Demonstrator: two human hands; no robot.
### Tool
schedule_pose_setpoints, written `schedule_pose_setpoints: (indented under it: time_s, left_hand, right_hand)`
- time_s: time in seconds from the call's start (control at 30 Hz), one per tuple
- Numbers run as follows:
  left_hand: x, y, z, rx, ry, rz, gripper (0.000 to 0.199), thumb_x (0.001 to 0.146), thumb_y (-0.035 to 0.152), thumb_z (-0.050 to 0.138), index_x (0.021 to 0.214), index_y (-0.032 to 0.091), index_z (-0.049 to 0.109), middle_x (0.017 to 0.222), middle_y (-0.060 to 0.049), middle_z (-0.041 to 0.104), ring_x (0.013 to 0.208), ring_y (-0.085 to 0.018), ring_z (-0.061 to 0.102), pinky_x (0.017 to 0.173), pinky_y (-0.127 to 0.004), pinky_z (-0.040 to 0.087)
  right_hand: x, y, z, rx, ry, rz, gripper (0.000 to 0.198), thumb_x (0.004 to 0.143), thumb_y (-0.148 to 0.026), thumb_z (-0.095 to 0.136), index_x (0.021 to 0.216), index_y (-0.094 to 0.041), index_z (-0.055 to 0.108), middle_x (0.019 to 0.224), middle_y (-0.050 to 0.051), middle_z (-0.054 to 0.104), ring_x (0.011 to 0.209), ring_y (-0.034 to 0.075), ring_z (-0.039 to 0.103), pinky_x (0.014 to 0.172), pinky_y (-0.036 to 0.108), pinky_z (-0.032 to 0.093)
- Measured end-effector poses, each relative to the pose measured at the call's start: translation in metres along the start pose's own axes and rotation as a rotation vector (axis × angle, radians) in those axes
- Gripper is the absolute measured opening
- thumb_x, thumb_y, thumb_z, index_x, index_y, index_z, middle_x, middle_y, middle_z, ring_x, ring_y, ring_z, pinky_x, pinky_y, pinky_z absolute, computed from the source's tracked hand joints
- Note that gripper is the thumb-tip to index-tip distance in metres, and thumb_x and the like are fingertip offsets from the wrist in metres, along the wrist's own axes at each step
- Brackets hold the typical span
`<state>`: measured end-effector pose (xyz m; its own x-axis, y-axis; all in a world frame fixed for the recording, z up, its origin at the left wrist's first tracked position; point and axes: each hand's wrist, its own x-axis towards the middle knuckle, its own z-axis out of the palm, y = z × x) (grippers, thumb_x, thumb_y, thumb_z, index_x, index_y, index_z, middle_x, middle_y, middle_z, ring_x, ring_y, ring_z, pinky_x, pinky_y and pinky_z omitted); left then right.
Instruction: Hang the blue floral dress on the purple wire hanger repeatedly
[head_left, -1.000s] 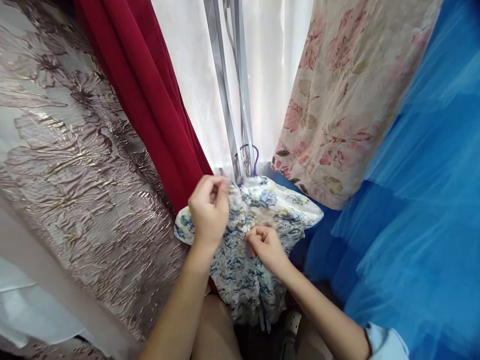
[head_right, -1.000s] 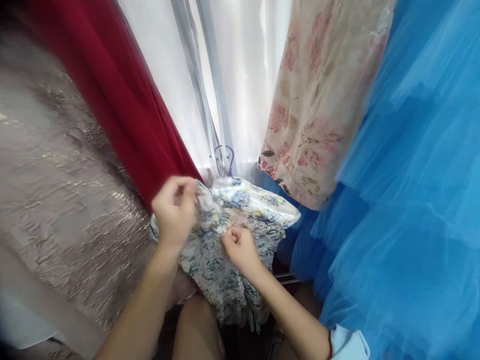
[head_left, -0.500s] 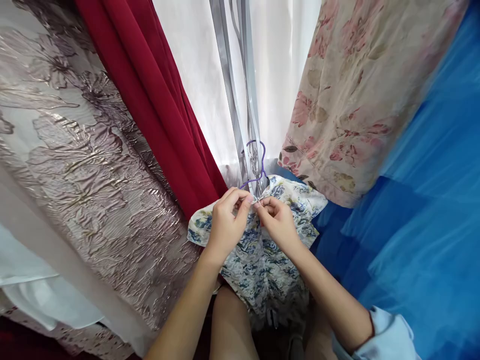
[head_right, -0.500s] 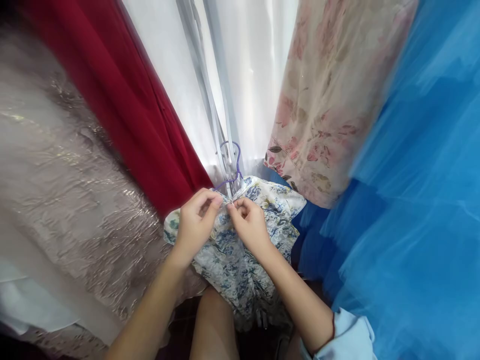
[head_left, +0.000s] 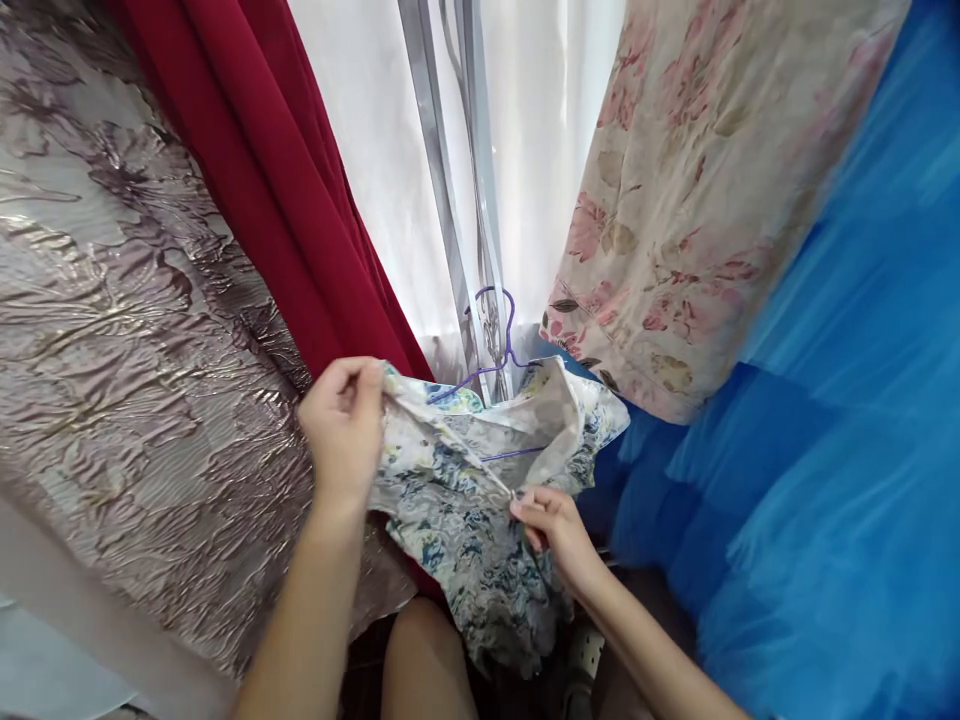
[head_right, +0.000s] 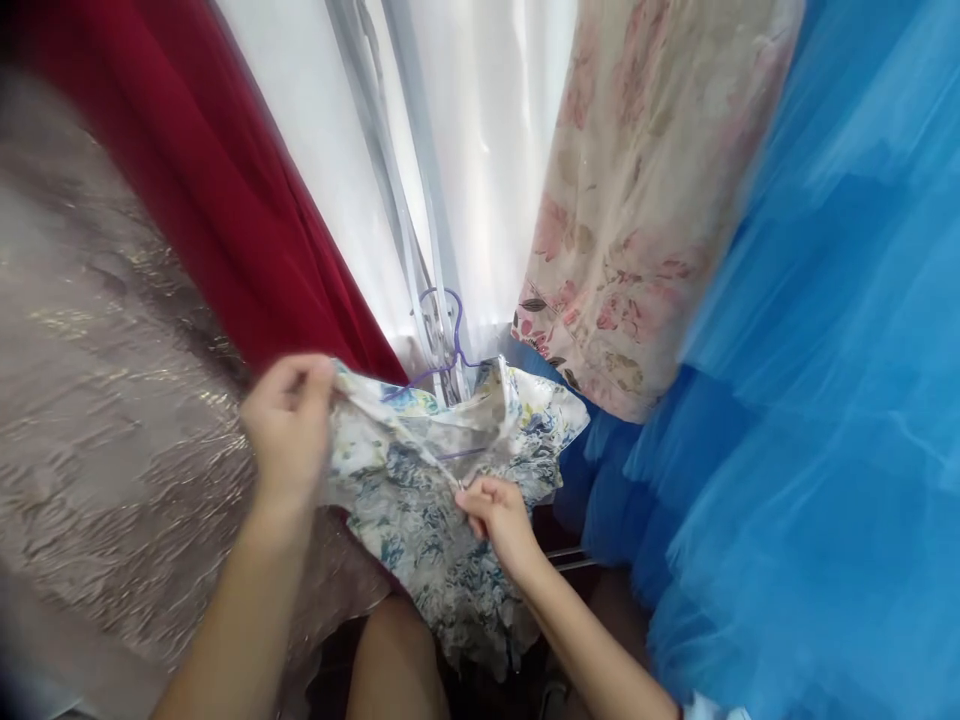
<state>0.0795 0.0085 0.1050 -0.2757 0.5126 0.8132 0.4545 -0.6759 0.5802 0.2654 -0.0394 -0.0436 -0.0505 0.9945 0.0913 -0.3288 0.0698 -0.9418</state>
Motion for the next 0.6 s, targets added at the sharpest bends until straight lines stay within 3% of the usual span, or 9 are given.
schedule_pose_setpoints:
  time_s: [0.17,0.33,0.47,0.6]
  left_hand:
    - [-0.004,-0.063,-0.051,0.153,0.031,-0.138,0.018,0.088,0.034,0.063,0.088,0.016,0.068,0.078,-0.001,0.065,0.072,-0.015,0.059,0.068,-0.024,0.048]
    - [-0.066,-0.112,-0.059,0.034,0.056,-0.430,0.030,0.084,0.046,0.063,0.089,0.016,0.063,0.078,0.000,0.061,0.073,-0.014,0.054,0.068,-0.023,0.046]
    - [-0.128,-0.107,-0.040,-0.053,-0.177,-0.581,0.037,0.085,0.053,0.063,0.083,0.015,0.065,0.072,-0.002,0.062,0.067,-0.016,0.056,0.059,-0.024,0.045]
    - [-0.158,-0.077,-0.016,-0.148,-0.483,-0.526,0.029,0.093,0.044,0.059,0.083,0.017,0.066,0.078,-0.002,0.063,0.075,-0.017,0.058,0.069,-0.026,0.047]
  right_hand:
    - [-0.039,0.028,-0.025,0.003,-0.045,0.121,0.036,0.080,-0.040,0.074,0.061,-0.019,0.053,0.038,-0.009,0.042,0.040,0.007,0.024,0.049,0.026,0.014]
    - [-0.059,0.043,-0.034,-0.008,-0.111,0.189,0.036,0.083,-0.040,0.073,0.060,-0.019,0.054,0.041,-0.006,0.046,0.042,0.009,0.028,0.051,0.027,0.016]
    - [-0.071,0.058,-0.047,-0.037,-0.066,0.213,0.035,0.083,-0.044,0.070,0.062,-0.020,0.056,0.046,-0.004,0.048,0.046,0.011,0.032,0.052,0.028,0.019]
    - [-0.072,0.069,-0.066,-0.173,-0.018,0.163,0.033,0.086,-0.041,0.068,0.066,-0.020,0.053,0.055,-0.004,0.046,0.053,0.013,0.035,0.054,0.028,0.023]
